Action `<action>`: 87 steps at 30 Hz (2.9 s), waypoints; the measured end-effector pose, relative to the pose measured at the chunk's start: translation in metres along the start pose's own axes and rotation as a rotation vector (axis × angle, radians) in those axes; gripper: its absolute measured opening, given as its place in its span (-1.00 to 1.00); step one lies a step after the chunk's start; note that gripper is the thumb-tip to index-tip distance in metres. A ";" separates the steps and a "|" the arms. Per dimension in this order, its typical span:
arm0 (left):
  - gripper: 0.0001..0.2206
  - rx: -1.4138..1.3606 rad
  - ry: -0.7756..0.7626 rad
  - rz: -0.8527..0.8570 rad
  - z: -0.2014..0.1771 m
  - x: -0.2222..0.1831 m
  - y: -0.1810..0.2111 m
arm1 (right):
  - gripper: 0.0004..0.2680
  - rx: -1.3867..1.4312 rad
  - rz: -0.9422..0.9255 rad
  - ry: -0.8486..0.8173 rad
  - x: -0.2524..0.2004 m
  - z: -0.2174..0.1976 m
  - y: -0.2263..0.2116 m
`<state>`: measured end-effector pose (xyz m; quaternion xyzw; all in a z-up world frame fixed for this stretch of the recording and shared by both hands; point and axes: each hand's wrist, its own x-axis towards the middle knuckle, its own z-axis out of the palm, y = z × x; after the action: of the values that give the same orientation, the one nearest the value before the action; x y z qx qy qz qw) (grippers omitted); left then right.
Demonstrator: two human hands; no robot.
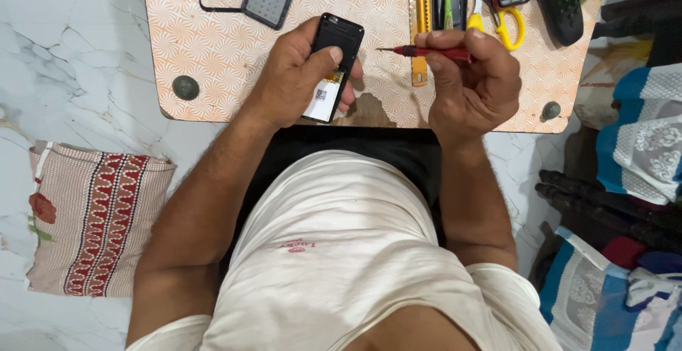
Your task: The person disassembles a mobile phone using a screwdriver and a plastic prying tool, then cleans the internal electronics with a brush and liquid from a bottle.
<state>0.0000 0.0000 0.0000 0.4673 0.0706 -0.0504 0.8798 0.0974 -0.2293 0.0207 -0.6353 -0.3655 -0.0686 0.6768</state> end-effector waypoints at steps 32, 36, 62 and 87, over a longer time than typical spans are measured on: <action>-0.80 0.760 0.143 0.104 0.049 0.047 0.004 | -0.72 0.027 0.076 0.172 -0.003 -0.033 0.011; -0.78 0.837 0.173 0.140 0.052 0.051 0.008 | -0.72 -0.012 0.072 0.223 -0.004 -0.044 0.005; -0.68 -0.206 0.054 0.041 0.003 0.013 -0.003 | -0.79 -0.823 0.546 -0.196 -0.005 -0.087 -0.031; -0.70 -0.089 0.037 0.161 0.009 0.010 -0.006 | -0.84 -0.937 0.102 -0.402 0.048 -0.007 -0.015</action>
<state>0.0099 -0.0110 -0.0021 0.4329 0.0511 0.0323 0.8994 0.1267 -0.2202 0.0617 -0.8881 -0.3869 -0.0684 0.2384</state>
